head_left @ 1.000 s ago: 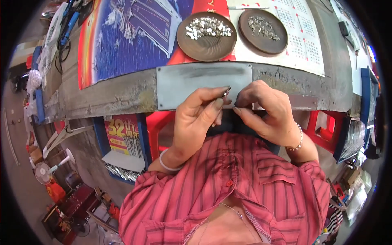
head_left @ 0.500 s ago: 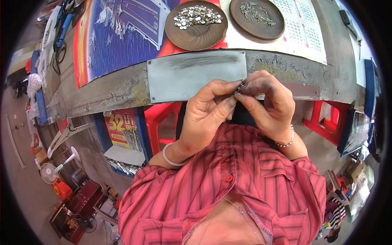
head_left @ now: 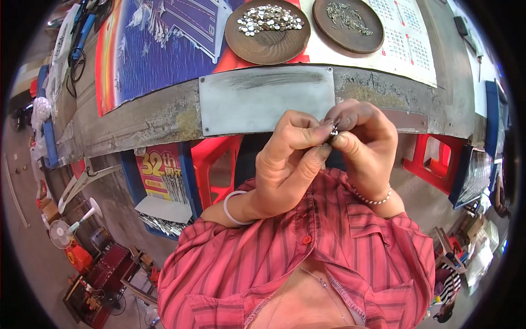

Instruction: Assembling small metal pins and components by hand at a workbench.

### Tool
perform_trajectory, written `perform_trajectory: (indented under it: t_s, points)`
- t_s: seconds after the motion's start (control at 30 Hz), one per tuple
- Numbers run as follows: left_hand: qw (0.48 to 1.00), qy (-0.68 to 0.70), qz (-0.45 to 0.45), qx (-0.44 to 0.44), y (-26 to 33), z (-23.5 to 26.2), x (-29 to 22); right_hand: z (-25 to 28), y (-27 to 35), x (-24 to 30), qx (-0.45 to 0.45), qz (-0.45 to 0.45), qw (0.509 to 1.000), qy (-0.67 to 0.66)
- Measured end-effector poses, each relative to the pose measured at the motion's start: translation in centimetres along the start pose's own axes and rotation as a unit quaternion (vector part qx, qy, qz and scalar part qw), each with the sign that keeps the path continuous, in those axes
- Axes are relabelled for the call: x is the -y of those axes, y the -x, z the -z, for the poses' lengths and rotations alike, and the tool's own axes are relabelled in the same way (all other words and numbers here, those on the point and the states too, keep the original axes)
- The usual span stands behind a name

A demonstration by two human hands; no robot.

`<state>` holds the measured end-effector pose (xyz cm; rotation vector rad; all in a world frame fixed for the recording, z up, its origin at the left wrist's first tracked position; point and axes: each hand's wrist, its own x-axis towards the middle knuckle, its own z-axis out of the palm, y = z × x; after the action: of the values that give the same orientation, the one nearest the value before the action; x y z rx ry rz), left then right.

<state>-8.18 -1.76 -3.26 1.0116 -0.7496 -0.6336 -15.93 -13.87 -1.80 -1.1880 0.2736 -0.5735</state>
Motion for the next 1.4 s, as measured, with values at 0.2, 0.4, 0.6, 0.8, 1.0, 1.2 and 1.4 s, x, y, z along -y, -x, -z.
perform_trajectory:
  t_s: [0.2,0.4,0.6,0.8,1.0,1.2,1.4]
  points:
    - [0.997,-0.048,-0.031,-0.055,0.6,-1.0,-1.0,-0.8,0.8,0.4,-0.014,0.183,0.965,0.185]
    - [0.997,0.026,0.009,-0.067,1.4,-1.5,-1.4,-1.2,0.9,0.8,-0.021,0.229,0.931,0.284]
    - [0.996,0.063,0.030,-0.057,1.7,-1.8,-1.3,-1.5,1.0,0.6,-0.032,0.241,0.892,0.381]
    - [0.999,-0.025,0.015,-0.032,1.4,-0.7,-0.9,-1.0,1.1,-0.4,0.076,0.205,0.899,0.379]
    - [0.956,0.229,0.174,-0.053,1.6,-0.7,-1.1,1.1,-1.5,0.0,-0.250,0.125,0.942,0.187]
    - [0.928,0.272,0.233,-0.098,1.4,-1.1,-1.3,-0.1,-1.0,-0.4,-0.215,0.068,0.956,0.187]
    - [0.901,0.339,0.244,-0.118,1.4,-0.6,-0.8,0.0,-0.6,-1.2,-0.161,0.085,0.956,0.232]
